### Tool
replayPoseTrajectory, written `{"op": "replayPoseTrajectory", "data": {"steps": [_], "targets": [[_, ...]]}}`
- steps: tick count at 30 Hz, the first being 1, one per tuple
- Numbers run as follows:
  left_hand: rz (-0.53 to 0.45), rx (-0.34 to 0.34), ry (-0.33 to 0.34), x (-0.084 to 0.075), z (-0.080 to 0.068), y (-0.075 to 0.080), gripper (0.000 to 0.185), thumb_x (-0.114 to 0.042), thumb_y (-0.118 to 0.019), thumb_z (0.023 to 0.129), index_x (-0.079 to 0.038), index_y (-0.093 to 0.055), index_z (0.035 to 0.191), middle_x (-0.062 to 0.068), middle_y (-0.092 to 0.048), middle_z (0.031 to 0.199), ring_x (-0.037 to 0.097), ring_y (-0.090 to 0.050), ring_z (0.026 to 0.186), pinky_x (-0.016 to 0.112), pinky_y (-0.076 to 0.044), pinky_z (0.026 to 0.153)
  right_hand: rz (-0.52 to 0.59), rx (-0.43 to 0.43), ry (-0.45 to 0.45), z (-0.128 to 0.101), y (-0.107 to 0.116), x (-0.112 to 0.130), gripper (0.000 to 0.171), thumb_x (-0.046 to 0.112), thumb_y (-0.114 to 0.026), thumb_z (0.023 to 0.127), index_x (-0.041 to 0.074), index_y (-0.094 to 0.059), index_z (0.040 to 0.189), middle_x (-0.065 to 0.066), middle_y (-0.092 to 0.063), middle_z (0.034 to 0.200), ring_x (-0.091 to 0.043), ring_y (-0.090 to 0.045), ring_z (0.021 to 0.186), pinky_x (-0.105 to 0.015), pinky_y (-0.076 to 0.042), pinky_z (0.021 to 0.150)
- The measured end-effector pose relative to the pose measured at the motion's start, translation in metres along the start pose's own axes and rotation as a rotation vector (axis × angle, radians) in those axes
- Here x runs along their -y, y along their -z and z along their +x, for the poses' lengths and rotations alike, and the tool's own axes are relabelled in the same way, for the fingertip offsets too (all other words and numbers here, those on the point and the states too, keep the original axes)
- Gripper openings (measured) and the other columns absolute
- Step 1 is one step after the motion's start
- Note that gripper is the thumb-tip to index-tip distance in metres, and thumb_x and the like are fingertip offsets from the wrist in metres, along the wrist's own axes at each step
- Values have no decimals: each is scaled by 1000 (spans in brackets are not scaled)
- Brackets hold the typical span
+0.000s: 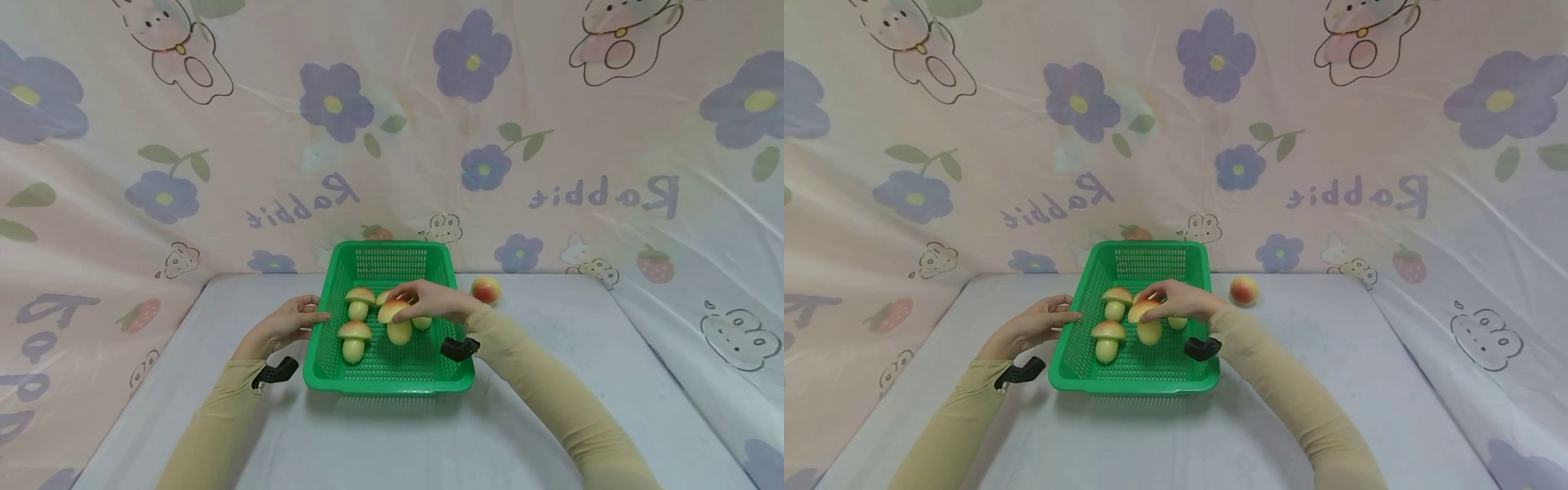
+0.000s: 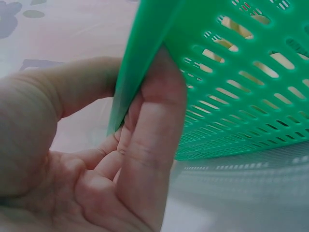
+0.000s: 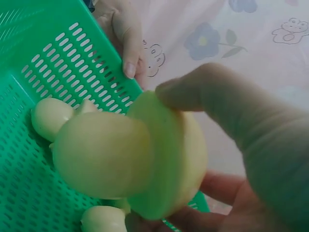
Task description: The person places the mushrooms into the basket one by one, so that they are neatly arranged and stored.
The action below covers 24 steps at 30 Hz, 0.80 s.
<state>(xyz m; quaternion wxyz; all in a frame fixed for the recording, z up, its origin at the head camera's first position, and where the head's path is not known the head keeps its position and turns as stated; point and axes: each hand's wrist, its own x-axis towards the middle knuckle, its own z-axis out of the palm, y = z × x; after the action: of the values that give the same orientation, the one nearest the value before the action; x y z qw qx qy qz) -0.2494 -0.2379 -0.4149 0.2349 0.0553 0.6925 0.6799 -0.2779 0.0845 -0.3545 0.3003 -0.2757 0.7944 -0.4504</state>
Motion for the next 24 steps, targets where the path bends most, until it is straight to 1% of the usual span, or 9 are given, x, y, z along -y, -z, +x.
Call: {"op": "replayPoseTrajectory", "data": {"steps": [3, 6, 11, 15, 17, 21, 24], "targets": [[-3, 0, 3, -1, 0, -1, 40, -9, -64, 93, 5, -40, 123, 16, -62, 104, 22, -67, 86, 37, -57, 75, -11, 3, -25, 3, -2, 1, 47, 18, -74, 86, 5, -57, 128, -8, -59, 113, -20, -53, 101, -35, -46, 88], [1, 2, 1, -1, 0, -1, 43, -9, -64, 93, 6, -39, 125, 16, -62, 104, 22, -67, 86, 37, -57, 75, -25, -1, -41, 8, -5, -2, 45, 17, -75, 85, 3, -59, 124, -7, -61, 110, -18, -54, 97, -31, -47, 84], [1, 3, -4, -1, 0, -1, 42, -9, -63, 93, 6, -39, 124, 15, -63, 103, 21, -67, 87, 37, -57, 75, -59, 0, -71, 13, -10, -5, 40, 19, -75, 84, 5, -62, 120, -5, -64, 104, -17, -56, 93, -31, -48, 83], [-7, 6, -6, 0, 0, -1, 42, -8, -63, 93, 6, -39, 124, 16, -62, 103, 21, -67, 87, 37, -57, 75, -126, -9, -96, 16, -12, -5, 43, 22, -76, 84, 5, -62, 121, -5, -62, 109, -17, -56, 98, -30, -48, 83], [-10, 6, -6, 0, 0, -1, 43, -8, -63, 93, 7, -39, 124, 16, -62, 103, 21, -67, 87, 37, -57, 75, -153, -3, -109, 17, -14, -5, 45, 24, -75, 84, 5, -62, 122, -6, -61, 113, -16, -56, 98, -32, -49, 82], [-2, 3, -8, 0, -1, -1, 44, -9, -64, 93, 8, -38, 125, 15, -62, 103, 20, -67, 87, 37, -57, 75, -187, 16, -127, 20, -18, -7, 46, 27, -75, 84, 5, -63, 123, -6, -60, 117, -16, -58, 91, -36, -51, 79], [4, 5, -11, 1, -1, -1, 46, -9, -64, 93, 8, -38, 126, 15, -61, 103, 20, -67, 87, 37, -57, 75, -236, 7, -141, 21, -21, -8, 44, 31, -76, 83, 9, -65, 120, -4, -60, 114, -17, -60, 84, -35, -52, 75]]}}
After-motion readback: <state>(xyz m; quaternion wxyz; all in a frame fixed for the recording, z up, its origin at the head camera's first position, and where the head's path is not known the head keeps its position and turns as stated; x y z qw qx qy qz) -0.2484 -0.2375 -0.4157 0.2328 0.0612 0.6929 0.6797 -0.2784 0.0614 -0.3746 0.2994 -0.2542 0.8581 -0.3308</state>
